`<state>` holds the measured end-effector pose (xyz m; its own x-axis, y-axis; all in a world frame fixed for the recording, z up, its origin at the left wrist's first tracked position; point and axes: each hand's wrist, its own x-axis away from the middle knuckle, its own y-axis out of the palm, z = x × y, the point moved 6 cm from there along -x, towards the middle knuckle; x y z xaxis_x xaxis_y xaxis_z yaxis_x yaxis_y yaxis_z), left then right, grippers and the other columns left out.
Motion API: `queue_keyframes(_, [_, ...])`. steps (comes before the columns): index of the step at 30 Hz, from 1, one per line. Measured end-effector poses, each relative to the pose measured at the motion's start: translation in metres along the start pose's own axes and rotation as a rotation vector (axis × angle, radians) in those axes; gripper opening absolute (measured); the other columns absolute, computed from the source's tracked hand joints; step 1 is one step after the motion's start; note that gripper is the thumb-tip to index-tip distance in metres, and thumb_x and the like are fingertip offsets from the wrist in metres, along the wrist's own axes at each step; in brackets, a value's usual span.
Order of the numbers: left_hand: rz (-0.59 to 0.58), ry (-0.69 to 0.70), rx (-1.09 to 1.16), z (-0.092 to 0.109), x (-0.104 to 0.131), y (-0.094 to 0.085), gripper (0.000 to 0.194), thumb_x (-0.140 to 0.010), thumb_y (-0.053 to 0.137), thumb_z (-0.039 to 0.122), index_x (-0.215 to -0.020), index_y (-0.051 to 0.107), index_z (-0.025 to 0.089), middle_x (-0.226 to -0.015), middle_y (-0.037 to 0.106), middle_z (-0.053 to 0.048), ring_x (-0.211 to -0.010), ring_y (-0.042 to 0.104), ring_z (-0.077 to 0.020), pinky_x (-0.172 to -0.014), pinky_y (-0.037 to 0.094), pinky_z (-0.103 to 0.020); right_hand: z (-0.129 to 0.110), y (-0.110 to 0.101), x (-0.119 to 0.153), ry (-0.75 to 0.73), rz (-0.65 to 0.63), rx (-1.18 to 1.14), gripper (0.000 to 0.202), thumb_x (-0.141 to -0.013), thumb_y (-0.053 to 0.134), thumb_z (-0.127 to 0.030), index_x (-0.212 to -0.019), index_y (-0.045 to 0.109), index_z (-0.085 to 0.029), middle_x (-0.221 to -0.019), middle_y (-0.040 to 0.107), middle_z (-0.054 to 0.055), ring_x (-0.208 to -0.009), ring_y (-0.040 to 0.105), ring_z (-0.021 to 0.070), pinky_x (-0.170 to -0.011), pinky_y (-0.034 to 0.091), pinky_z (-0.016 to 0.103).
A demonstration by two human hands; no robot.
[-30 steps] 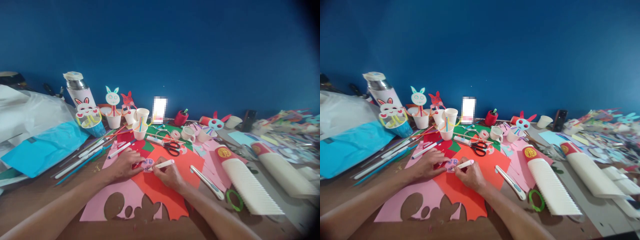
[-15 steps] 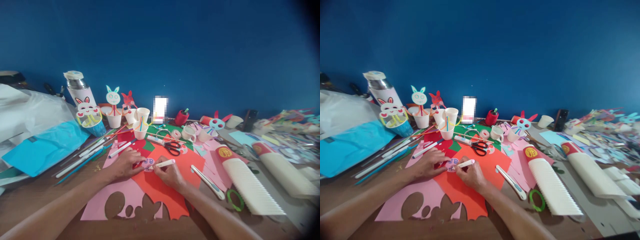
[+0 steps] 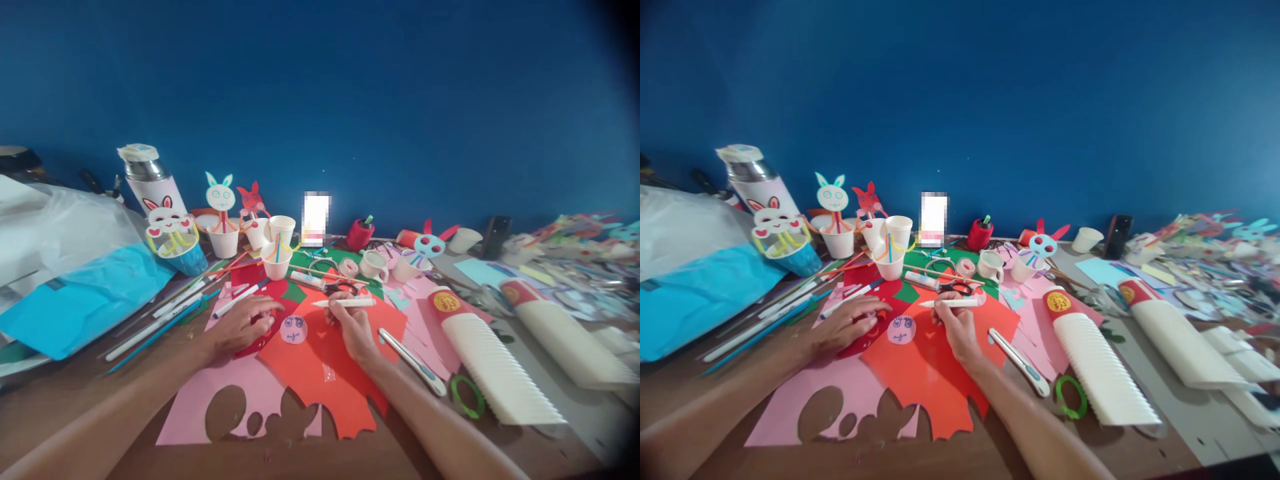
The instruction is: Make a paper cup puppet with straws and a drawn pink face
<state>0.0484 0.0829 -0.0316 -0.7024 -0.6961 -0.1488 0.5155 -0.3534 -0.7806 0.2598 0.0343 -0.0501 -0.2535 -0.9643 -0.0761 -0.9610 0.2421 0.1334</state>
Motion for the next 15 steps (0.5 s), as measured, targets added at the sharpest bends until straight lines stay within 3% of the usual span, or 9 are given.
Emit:
queue_keyframes(3, [0.012, -0.035, 0.118, 0.002, 0.001, -0.008, 0.036, -0.09, 0.034, 0.027, -0.114, 0.06, 0.021, -0.113, 0.065, -0.006, -0.105, 0.057, -0.0243, -0.09, 0.044, -0.036, 0.002, 0.0, 0.001, 0.003, -0.03, -0.024, 0.021, -0.078, 0.062, -0.039, -0.08, 0.054, -0.02, -0.064, 0.056, -0.002, -0.057, 0.052, 0.0123, -0.056, 0.043, 0.024])
queue_keyframes(8, [0.011, -0.116, 0.146, 0.009, -0.001, -0.012, 0.025, -0.093, 0.03, 0.027, -0.096, 0.054, 0.021, -0.076, 0.06, 0.001, -0.07, 0.056, -0.017, -0.064, 0.044, -0.028, 0.005, 0.006, 0.006, -0.007, -0.151, -0.071, 0.029, -0.088, 0.049, -0.047, -0.089, 0.059, -0.019, -0.074, 0.065, 0.003, -0.067, 0.059, 0.0165, -0.065, 0.047, 0.029])
queue_keyframes(15, [-0.062, -0.024, 0.19, 0.023, -0.005, 0.004, 0.028, -0.095, 0.035, 0.037, -0.095, 0.057, 0.02, -0.084, 0.061, -0.001, -0.075, 0.055, -0.0168, -0.069, 0.044, -0.028, -0.009, 0.012, 0.02, -0.062, -0.17, -0.061, 0.026, -0.089, 0.048, -0.045, -0.087, 0.057, -0.02, -0.068, 0.064, 0.002, -0.067, 0.063, 0.0184, -0.065, 0.05, 0.031])
